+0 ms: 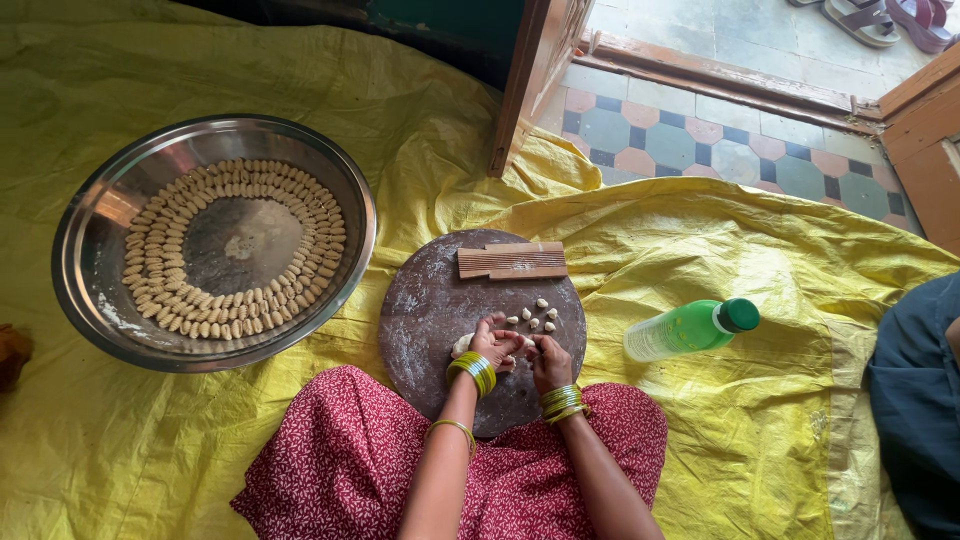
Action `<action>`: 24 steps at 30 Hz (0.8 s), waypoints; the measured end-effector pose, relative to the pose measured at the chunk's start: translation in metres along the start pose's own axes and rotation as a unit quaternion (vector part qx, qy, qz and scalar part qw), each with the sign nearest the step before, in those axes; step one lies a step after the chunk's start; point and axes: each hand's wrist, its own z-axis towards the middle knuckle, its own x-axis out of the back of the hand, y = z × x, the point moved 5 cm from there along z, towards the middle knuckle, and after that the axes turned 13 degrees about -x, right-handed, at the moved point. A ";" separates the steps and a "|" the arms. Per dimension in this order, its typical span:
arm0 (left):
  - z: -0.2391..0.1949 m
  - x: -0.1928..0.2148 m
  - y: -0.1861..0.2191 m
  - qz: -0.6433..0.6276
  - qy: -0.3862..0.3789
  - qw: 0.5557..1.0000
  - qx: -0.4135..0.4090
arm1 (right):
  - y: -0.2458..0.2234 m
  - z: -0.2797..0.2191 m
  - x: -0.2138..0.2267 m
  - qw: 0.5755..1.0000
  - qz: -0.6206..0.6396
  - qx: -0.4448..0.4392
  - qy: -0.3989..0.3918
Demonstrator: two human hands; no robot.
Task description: The person sits on a yellow tarp and repeatedly rolls small pieces of dough into balls on a wooden board. They place the finished dough balls into a large metal tray that already contains many similar pieces arranged in a circular pattern.
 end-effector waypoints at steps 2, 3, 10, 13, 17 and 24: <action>-0.002 -0.001 0.004 -0.011 -0.025 1.000 0.010 | -0.001 0.000 0.002 0.997 -0.019 0.069 0.023; -0.003 0.000 0.002 -0.015 -0.036 0.999 0.015 | 0.000 0.000 0.001 0.997 -0.021 0.073 0.017; 0.011 -0.008 -0.031 0.020 -0.041 0.998 -0.031 | 0.014 0.004 -0.004 0.999 -0.033 -0.029 -0.003; 0.008 -0.004 -0.032 0.005 -0.047 0.999 -0.022 | 0.013 0.005 0.000 0.997 0.012 -0.072 -0.008; 0.001 0.001 -0.017 0.048 -0.053 0.997 -0.006 | 0.004 0.003 0.005 0.998 0.021 -0.062 0.006; -0.006 -0.002 -0.005 0.046 -0.020 0.999 -0.013 | 0.039 0.009 -0.010 0.938 0.307 -0.149 -0.061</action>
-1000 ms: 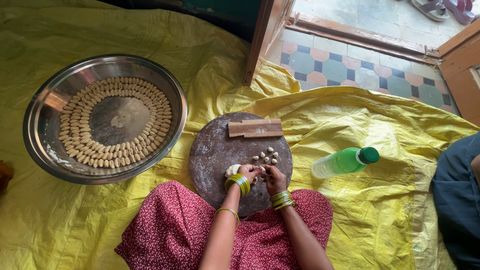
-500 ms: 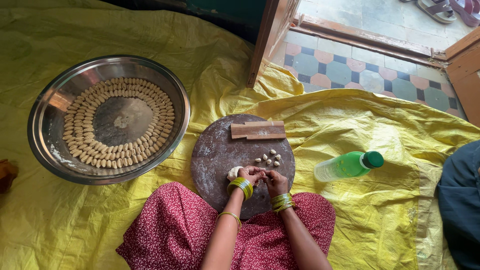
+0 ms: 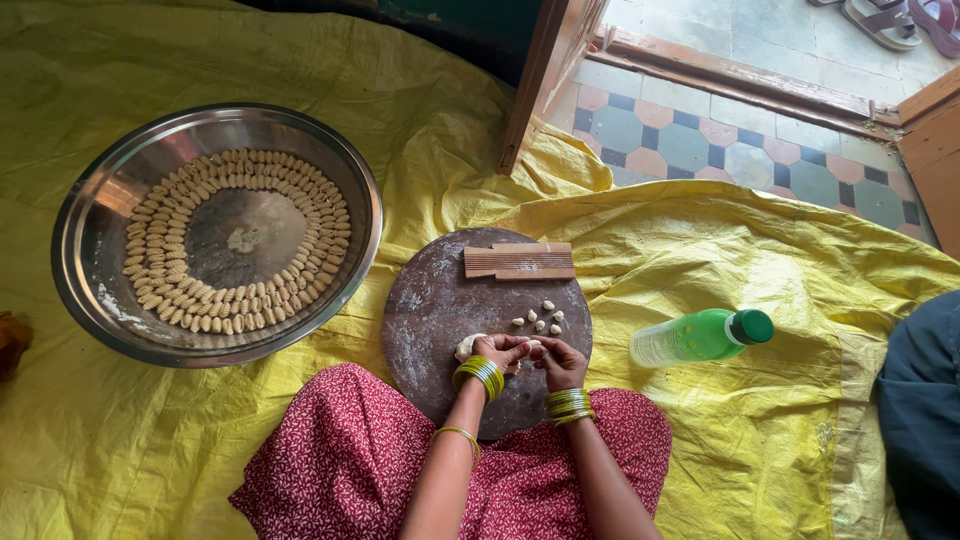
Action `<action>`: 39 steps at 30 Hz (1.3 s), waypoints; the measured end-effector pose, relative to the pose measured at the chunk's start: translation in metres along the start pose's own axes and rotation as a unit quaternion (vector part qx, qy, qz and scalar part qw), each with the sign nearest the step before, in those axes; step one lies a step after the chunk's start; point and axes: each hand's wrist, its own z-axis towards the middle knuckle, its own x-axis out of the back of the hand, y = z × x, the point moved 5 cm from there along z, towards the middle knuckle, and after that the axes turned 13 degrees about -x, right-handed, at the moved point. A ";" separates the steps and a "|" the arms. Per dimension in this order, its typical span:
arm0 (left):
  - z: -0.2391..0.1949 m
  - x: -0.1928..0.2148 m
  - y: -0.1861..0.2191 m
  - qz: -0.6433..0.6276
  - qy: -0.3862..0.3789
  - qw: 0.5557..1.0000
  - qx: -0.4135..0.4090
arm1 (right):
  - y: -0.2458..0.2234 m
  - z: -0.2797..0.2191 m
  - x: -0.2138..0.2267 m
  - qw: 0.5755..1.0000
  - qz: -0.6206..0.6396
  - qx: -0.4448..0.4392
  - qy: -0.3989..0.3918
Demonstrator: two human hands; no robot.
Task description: The person sits on a yellow tarp and repeatedly rolls small pieces of dough into balls on a wooden board. They place the finished dough balls into a large metal tray that already contains many similar pieces arranged in a circular pattern.
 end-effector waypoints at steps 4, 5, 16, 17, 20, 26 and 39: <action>0.000 -0.005 -0.012 0.001 0.007 1.000 -0.026 | 0.019 0.010 0.008 0.994 0.092 -0.016 -0.048; 0.004 -0.006 -0.016 0.015 0.013 0.999 -0.036 | 0.021 0.011 0.009 0.992 0.113 -0.018 -0.059; 0.016 -0.005 -0.029 0.097 0.032 0.975 -0.196 | 0.013 0.010 0.004 0.989 0.125 -0.036 -0.076; 0.013 -0.006 -0.033 0.073 0.044 0.984 -0.157 | 0.013 0.011 0.004 0.988 0.128 -0.027 -0.082; 0.014 -0.008 -0.037 0.017 0.080 0.993 -0.090 | 0.017 0.011 0.003 0.989 0.123 -0.014 -0.083; 0.019 -0.012 -0.030 0.076 0.054 0.984 -0.155 | 0.016 0.009 0.004 0.999 0.045 0.011 -0.006; 0.021 -0.014 -0.034 0.060 0.057 0.980 -0.179 | -0.014 -0.014 -0.008 0.993 -0.095 0.067 0.009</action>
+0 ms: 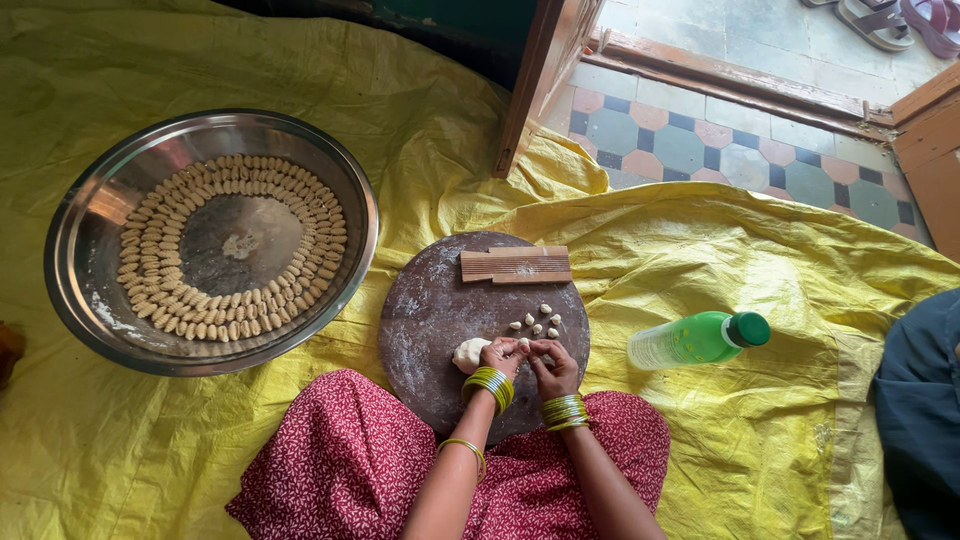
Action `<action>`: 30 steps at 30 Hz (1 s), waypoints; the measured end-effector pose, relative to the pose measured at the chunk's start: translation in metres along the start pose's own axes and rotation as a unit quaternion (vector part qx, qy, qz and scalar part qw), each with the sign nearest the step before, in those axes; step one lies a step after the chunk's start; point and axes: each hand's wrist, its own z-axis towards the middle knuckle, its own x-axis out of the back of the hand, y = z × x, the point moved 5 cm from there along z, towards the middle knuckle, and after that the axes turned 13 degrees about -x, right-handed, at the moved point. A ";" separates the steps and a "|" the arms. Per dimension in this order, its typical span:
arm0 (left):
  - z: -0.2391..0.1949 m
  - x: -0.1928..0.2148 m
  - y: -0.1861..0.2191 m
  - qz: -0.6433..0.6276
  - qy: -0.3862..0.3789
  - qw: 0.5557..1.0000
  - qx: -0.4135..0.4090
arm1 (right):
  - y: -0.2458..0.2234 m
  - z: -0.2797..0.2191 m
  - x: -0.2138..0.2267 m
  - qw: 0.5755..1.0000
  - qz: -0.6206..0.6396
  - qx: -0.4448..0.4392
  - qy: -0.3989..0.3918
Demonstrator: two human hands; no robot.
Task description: The person sits on a yellow tarp and repeatedly rolls small pieces of dough into balls on a wooden board. They place the finished dough balls into a large metal tray that already contains many similar pieces arranged in a circular pattern.
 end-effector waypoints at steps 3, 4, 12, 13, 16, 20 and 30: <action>-0.004 0.002 -0.012 -0.052 0.026 0.988 0.145 | 0.001 -0.003 -0.008 0.999 -0.018 0.040 -0.023; -0.003 -0.001 -0.010 -0.103 0.026 0.985 0.135 | 0.003 -0.004 -0.012 0.998 -0.015 0.057 -0.038; 0.009 -0.011 0.014 0.064 0.023 0.997 -0.025 | 0.040 0.012 -0.008 0.937 0.280 -0.140 -0.152; 0.008 -0.012 0.016 0.131 0.006 0.991 -0.032 | 0.039 0.014 -0.005 0.939 0.292 -0.124 -0.136; -0.001 -0.013 0.017 0.266 -0.020 0.963 -0.032 | 0.042 0.017 0.010 0.937 0.326 -0.120 -0.046; -0.005 -0.012 0.015 0.276 -0.022 0.961 -0.005 | 0.041 0.020 0.038 0.908 0.395 -0.131 0.046; -0.001 -0.016 0.022 0.451 -0.246 0.852 -0.096 | -0.063 -0.018 0.007 0.952 -0.219 0.190 -0.095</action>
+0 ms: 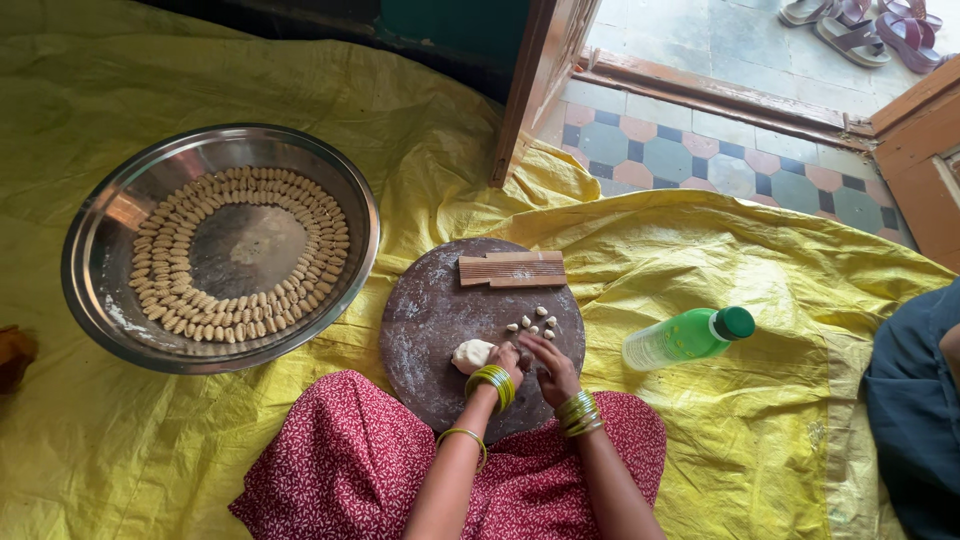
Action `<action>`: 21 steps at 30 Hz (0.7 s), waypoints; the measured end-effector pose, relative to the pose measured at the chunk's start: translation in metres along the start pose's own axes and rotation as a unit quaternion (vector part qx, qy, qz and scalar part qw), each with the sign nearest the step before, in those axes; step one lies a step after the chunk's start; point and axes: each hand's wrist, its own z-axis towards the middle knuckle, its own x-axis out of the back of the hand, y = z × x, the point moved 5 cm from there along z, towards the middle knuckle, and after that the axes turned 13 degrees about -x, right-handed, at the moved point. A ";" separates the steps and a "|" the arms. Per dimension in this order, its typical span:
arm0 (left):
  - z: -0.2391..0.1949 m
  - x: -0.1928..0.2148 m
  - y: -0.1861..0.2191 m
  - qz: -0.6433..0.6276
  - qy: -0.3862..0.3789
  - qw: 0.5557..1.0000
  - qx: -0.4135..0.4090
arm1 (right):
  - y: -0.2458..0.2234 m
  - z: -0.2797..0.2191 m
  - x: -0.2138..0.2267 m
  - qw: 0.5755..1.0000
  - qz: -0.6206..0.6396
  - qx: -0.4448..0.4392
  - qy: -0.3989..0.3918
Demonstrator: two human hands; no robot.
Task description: The person sits on a yellow tarp and repeatedly rolls small pieces of dough into balls on a wooden board. They place the finished dough balls into a large metal tray that already contains many similar pieces arranged in a circular pattern.
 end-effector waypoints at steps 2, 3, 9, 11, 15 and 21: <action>0.002 0.002 -0.006 -0.058 -0.027 0.998 -0.006 | -0.005 0.000 0.007 0.997 0.033 -0.016 -0.070; 0.002 0.002 -0.009 -0.088 -0.042 0.995 -0.010 | -0.005 -0.001 0.011 0.997 0.023 -0.011 -0.070; -0.003 0.004 -0.028 -0.271 -0.117 0.953 0.073 | 0.011 0.004 0.012 0.997 0.016 -0.003 -0.069; -0.003 0.002 -0.029 -0.285 -0.132 0.945 0.090 | 0.021 0.004 0.009 0.996 0.032 -0.029 -0.076; 0.004 0.004 -0.018 -0.265 -0.133 0.955 -0.013 | 0.050 0.002 -0.003 0.965 0.081 -0.238 -0.081; -0.004 -0.003 -0.029 -0.287 -0.122 0.944 0.111 | 0.080 -0.002 -0.020 0.935 0.188 -0.296 -0.049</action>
